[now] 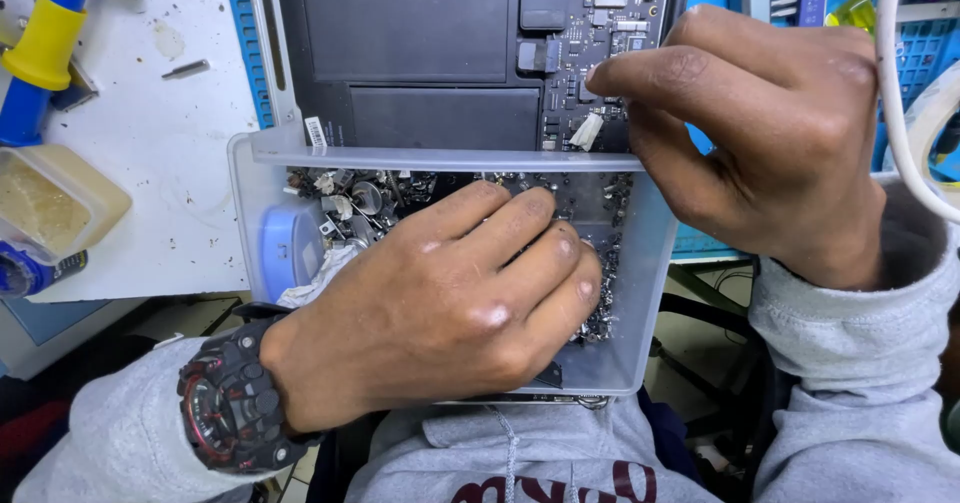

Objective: Assembling and repairing internal laptop components by sorting through small parts and using a precision screwdriver.

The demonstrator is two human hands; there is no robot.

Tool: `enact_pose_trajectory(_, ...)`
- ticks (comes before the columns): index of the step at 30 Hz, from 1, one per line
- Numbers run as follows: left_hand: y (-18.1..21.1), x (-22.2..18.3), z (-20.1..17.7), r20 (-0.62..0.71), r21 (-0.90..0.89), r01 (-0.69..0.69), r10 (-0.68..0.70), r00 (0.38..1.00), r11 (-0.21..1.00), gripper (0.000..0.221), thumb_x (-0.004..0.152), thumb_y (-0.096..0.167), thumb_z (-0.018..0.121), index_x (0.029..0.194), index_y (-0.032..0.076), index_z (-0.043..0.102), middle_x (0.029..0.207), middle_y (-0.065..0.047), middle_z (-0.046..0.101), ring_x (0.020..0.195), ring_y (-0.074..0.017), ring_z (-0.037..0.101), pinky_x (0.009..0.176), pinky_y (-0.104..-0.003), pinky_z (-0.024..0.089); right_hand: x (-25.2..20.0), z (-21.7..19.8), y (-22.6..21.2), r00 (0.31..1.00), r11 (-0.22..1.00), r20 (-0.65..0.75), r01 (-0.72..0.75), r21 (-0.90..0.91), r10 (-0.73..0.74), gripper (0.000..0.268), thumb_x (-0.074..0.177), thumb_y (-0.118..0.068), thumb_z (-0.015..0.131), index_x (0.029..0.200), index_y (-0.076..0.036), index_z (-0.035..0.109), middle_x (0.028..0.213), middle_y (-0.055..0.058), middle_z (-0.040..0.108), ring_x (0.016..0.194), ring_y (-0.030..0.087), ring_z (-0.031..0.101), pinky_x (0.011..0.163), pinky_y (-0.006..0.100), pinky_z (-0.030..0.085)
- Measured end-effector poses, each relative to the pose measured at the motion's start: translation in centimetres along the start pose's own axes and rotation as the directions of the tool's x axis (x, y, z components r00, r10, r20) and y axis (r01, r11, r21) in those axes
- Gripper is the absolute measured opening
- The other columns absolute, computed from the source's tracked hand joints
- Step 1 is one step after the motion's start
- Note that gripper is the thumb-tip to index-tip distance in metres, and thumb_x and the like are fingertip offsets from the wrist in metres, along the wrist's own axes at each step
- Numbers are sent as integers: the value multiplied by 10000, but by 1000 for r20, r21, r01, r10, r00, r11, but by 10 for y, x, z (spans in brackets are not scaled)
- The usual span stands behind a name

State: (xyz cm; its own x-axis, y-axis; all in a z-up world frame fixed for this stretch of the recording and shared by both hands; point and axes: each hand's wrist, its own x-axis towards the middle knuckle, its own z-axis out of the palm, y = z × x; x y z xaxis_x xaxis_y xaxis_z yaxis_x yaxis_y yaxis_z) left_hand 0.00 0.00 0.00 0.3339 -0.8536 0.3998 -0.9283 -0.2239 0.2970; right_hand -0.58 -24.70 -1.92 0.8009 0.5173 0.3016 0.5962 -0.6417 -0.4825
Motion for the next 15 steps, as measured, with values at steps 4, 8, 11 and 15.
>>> enact_pose_trajectory(4, 0, -1, 1, 16, 15, 1, -1, 1000, 1000, 176, 1097, 54, 674, 922, 69, 689, 837, -56, 619, 827, -239, 617, 736, -336, 500, -1, 1, 1, 1000, 1000, -10, -1, 5, 1, 221, 1045, 229, 627, 1104, 86, 786, 769, 133, 501, 576, 272, 379, 558, 412, 249)
enact_pose_trajectory(8, 0, -1, 1, 20, 18, -1, 1, 1000, 1000, 182, 1102, 67, 673, 921, 75, 694, 835, -51, 624, 828, -234, 621, 746, -333, 506, -2, 1, 0, 1000, 1000, -6, -13, 4, 13, 221, 1052, 229, 633, 1115, 83, 787, 773, 130, 495, 581, 272, 373, 562, 412, 250)
enact_pose_trajectory(11, 0, -1, 1, 27, 19, -5, 5, 1000, 1000, 186, 1105, 69, 674, 921, 78, 690, 839, -50, 625, 833, -234, 625, 756, -333, 510, -2, 1, 1, 1000, 1000, -8, -14, 3, 14, 221, 1060, 226, 632, 1119, 81, 788, 771, 129, 487, 581, 274, 359, 564, 413, 239)
enact_pose_trajectory(15, 0, -2, 1, 36, 28, -8, 7, 999, 1000, 197, 1112, 84, 675, 915, 82, 689, 822, -42, 606, 819, -227, 606, 748, -332, 501, -1, 0, 0, 1000, 1000, -4, -10, 1, 10, 219, 1056, 223, 632, 1123, 85, 789, 779, 135, 501, 589, 280, 382, 568, 416, 249)
